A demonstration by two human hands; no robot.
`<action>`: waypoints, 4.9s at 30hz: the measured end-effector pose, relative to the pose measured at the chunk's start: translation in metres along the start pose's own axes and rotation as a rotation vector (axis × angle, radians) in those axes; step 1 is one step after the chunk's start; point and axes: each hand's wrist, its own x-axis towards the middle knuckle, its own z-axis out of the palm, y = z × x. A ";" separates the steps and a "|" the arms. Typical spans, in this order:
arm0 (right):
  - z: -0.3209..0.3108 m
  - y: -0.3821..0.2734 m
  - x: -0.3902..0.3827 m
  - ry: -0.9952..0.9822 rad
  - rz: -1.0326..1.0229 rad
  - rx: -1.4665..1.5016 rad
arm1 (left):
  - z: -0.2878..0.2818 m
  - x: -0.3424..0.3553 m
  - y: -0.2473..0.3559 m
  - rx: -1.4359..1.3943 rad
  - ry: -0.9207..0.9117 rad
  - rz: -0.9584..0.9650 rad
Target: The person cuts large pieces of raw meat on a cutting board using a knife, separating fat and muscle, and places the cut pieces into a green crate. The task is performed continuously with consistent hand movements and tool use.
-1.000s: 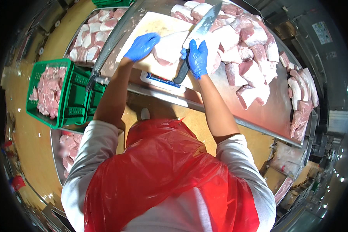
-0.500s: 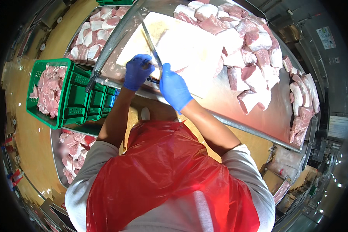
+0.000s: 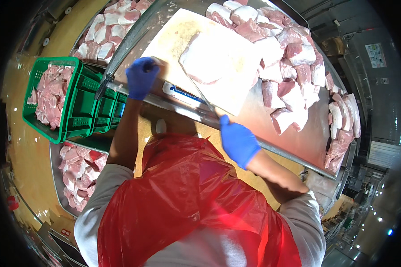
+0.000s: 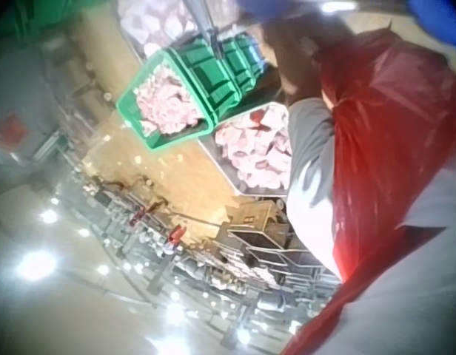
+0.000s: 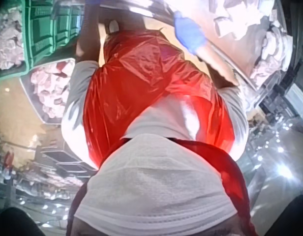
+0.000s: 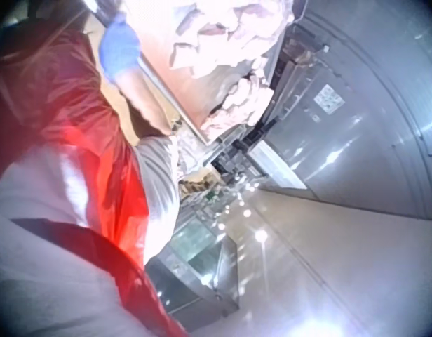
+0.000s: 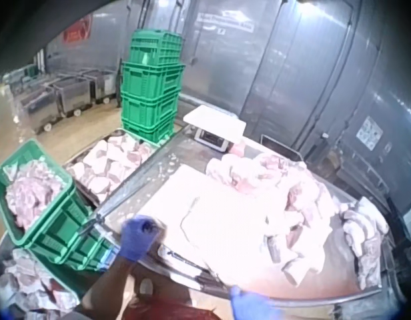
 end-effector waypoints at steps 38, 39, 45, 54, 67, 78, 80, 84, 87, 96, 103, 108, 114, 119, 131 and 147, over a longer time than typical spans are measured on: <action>-0.009 0.056 0.107 0.778 0.113 0.807 | 0.055 -0.008 0.076 -0.289 -0.145 0.124; -0.006 0.043 0.110 0.758 0.086 0.638 | 0.059 -0.011 0.079 -0.211 -0.193 0.059; -0.009 -0.007 0.143 0.600 0.014 0.357 | 0.072 -0.007 0.057 -0.056 -0.324 0.203; 0.029 -0.010 0.057 0.319 0.012 0.143 | 0.050 -0.007 0.067 -0.226 -0.339 -0.011; 0.001 -0.028 0.016 0.470 0.056 0.277 | 0.065 0.020 0.050 0.108 -0.312 0.386; 0.002 -0.038 0.115 0.448 0.092 0.216 | 0.059 0.013 0.051 -0.040 -0.369 0.231; 0.022 -0.032 0.080 0.315 0.091 0.157 | 0.052 0.018 0.053 -0.122 -0.370 0.218; 0.026 -0.021 0.011 0.117 0.202 0.098 | 0.009 0.028 0.046 -0.073 -0.469 -0.187; 0.026 -0.004 -0.031 0.309 0.096 0.132 | -0.084 0.041 0.028 -0.510 -0.214 -0.584; 0.059 0.035 -0.029 0.574 0.371 0.925 | -0.369 0.058 -0.110 0.818 0.072 -0.699; 0.061 0.088 0.061 0.795 0.287 1.427 | -0.204 0.109 -0.077 0.292 -0.002 -0.044; 0.021 0.074 0.113 0.848 0.041 1.668 | 0.022 0.095 0.034 -0.308 -0.542 0.188; 0.024 0.041 0.127 0.988 0.025 1.697 | 0.126 0.093 0.047 -0.162 -0.788 0.206; -0.002 0.065 0.136 0.838 0.061 1.603 | 0.070 0.080 0.059 -0.168 -0.825 0.009; 0.028 -0.015 0.127 0.825 0.081 0.562 | 0.047 0.002 0.052 -0.340 -0.209 0.248; 0.011 0.010 -0.055 0.241 0.226 0.258 | 0.043 -0.006 0.080 -0.255 -0.195 0.065</action>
